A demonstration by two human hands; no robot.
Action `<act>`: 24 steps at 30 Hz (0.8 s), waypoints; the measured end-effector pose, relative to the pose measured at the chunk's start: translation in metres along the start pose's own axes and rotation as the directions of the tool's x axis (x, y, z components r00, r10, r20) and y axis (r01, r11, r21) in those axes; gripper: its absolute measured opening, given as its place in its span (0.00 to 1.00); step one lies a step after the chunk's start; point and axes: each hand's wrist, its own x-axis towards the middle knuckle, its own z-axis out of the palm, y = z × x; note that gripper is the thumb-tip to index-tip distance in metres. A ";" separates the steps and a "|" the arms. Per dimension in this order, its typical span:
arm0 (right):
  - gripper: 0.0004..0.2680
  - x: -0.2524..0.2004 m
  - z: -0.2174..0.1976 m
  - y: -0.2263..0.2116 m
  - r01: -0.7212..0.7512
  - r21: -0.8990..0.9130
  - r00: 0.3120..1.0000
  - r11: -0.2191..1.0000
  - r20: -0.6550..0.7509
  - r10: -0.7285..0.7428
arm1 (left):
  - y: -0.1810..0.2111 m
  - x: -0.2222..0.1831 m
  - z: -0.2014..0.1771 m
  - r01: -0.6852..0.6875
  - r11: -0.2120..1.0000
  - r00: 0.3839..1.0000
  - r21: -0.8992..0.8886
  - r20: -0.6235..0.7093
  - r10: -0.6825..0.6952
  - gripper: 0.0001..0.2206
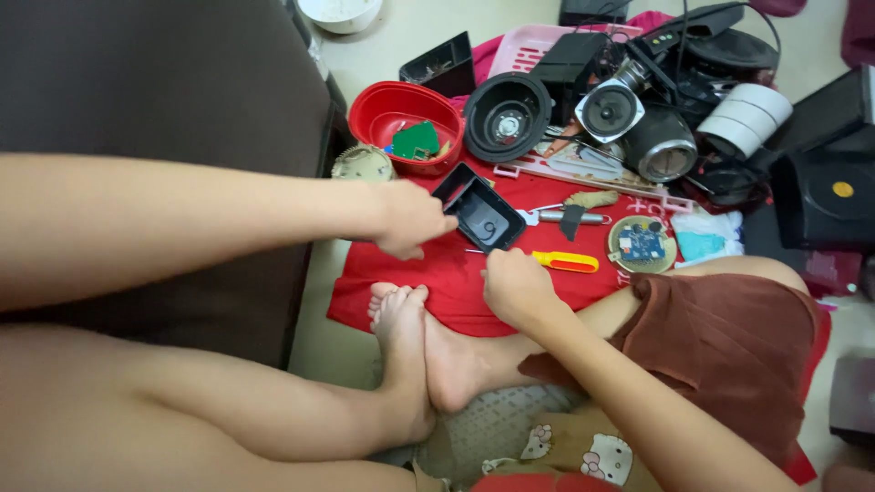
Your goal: Aligning a small circuit board with its housing and preparing it for assembly using a screwdriver.
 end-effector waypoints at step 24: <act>0.09 0.002 0.001 0.011 -0.013 0.142 0.998 0.990 0.058 0.005 | 0.056 0.119 0.120 0.080 -0.198 0.870 -0.977 0.166 -0.465 0.13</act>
